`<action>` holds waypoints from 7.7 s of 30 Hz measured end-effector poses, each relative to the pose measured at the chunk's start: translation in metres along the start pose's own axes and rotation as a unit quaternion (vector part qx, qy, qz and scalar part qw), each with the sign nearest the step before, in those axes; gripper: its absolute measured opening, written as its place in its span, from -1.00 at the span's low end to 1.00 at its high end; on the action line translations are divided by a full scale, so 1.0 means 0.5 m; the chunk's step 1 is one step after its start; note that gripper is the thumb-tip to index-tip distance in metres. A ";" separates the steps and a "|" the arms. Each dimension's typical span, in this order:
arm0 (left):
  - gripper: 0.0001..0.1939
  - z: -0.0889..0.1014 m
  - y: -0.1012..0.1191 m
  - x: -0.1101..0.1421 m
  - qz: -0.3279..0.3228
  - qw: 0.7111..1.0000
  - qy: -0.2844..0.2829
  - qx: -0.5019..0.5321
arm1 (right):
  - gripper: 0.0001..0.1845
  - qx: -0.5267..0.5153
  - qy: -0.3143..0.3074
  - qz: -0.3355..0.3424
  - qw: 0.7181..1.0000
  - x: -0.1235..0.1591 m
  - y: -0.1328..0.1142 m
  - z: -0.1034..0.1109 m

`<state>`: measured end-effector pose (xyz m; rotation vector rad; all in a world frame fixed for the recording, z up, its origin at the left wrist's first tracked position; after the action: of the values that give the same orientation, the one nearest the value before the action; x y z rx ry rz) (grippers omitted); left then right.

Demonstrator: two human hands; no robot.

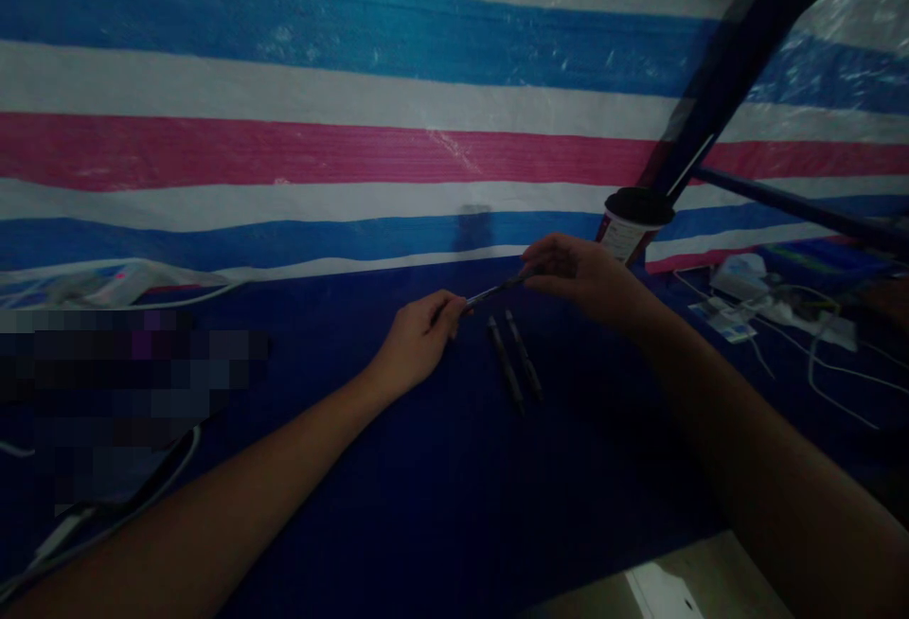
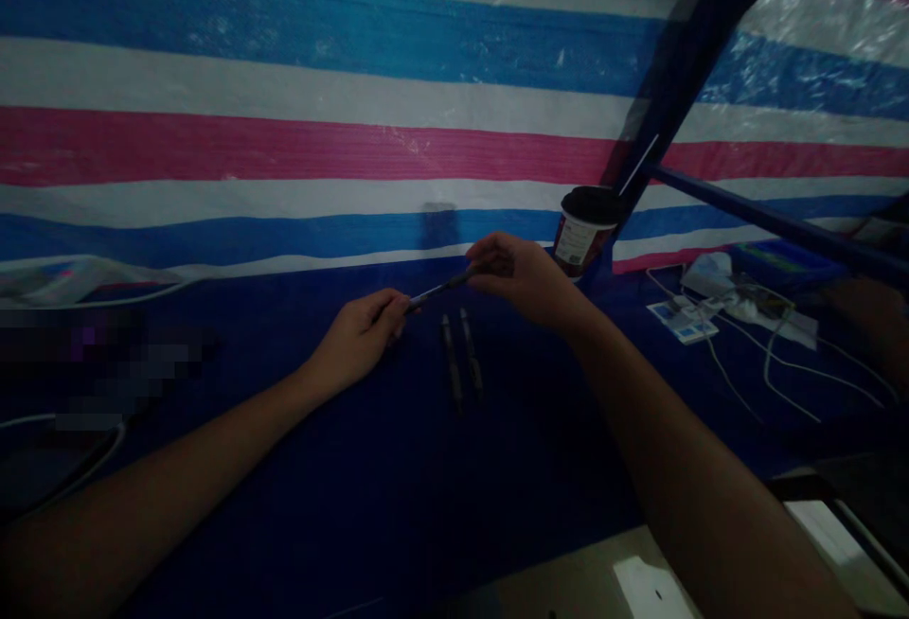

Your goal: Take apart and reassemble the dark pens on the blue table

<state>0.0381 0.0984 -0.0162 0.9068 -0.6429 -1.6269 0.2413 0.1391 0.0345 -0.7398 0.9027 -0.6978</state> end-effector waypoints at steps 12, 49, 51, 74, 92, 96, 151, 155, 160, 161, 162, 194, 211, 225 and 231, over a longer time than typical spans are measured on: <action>-0.78 -0.038 0.039 0.030 -0.098 0.989 -0.073 -0.080 | -0.72 -0.044 0.142 0.034 0.988 -0.001 -0.020 0.020; -0.72 -0.018 0.001 -0.010 -0.066 0.996 -0.040 -0.040 | -0.73 -0.011 -0.001 -0.011 1.000 -0.005 0.028 0.007; -0.73 -0.016 -0.003 -0.015 -0.064 0.997 -0.040 -0.036 | -0.74 0.062 -0.018 -0.034 0.997 0.001 0.028 0.005; -0.78 -0.050 0.002 -0.011 -0.088 0.992 -0.089 0.007 | -0.44 0.123 0.003 -0.116 0.986 0.053 0.025 0.012; -0.74 -0.069 0.001 -0.010 -0.067 0.989 -0.133 0.024 | -0.68 0.008 0.009 -0.256 0.967 0.115 0.028 -0.019; -0.77 -0.064 0.003 -0.012 -0.066 0.987 -0.136 0.052 | -0.50 0.053 0.021 -0.292 0.955 0.112 0.035 -0.020; -0.51 -0.031 -0.061 -0.045 0.128 0.958 -0.050 0.254 | -0.69 0.416 0.283 -0.148 0.851 0.355 -0.130 -0.150; -0.59 -0.031 -0.057 -0.047 0.122 0.962 -0.050 0.240 | -0.69 0.414 0.263 -0.169 0.855 0.350 -0.120 -0.149; -0.60 -0.024 -0.060 -0.049 0.124 0.960 -0.035 0.249 | -0.68 0.430 0.252 -0.187 0.847 0.347 -0.120 -0.149; -0.58 -0.024 -0.061 -0.049 0.125 0.959 -0.035 0.253 | -0.68 0.433 0.250 -0.188 0.845 0.346 -0.121 -0.150; -0.56 -0.024 -0.061 -0.050 0.125 0.958 -0.036 0.256 | -0.69 0.436 0.245 -0.189 0.845 0.345 -0.122 -0.151; -0.82 -0.038 -0.019 -0.055 0.031 0.992 -0.125 0.003 | -0.71 0.472 0.030 -0.230 0.851 0.271 -0.119 -0.215; -0.75 -0.034 0.059 -0.014 -0.208 0.964 -0.148 -0.075 | -0.80 0.268 0.227 -0.209 0.913 0.297 -0.104 -0.167; -0.67 -0.052 0.149 0.080 -0.289 0.943 -0.141 -0.088 | -0.34 -0.181 0.281 -0.217 0.917 0.230 -0.083 -0.110; -0.65 -0.068 0.124 0.077 -0.199 0.954 -0.172 -0.142 | -0.48 -0.202 0.183 -0.228 0.935 0.211 -0.070 -0.106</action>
<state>0.0969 0.0480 0.0058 0.5639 -0.4573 -2.2062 0.2345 0.0225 -0.0048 -1.2368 1.2525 -1.1008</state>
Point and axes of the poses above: each hand's wrist, its own x-axis away from the middle knuckle, its own z-axis out of the back of the hand, y = z × x, the point moved 7 cm from there along -x, towards the middle knuckle, and after that the axes turned 9 degrees about z, right-handed, at the moved point
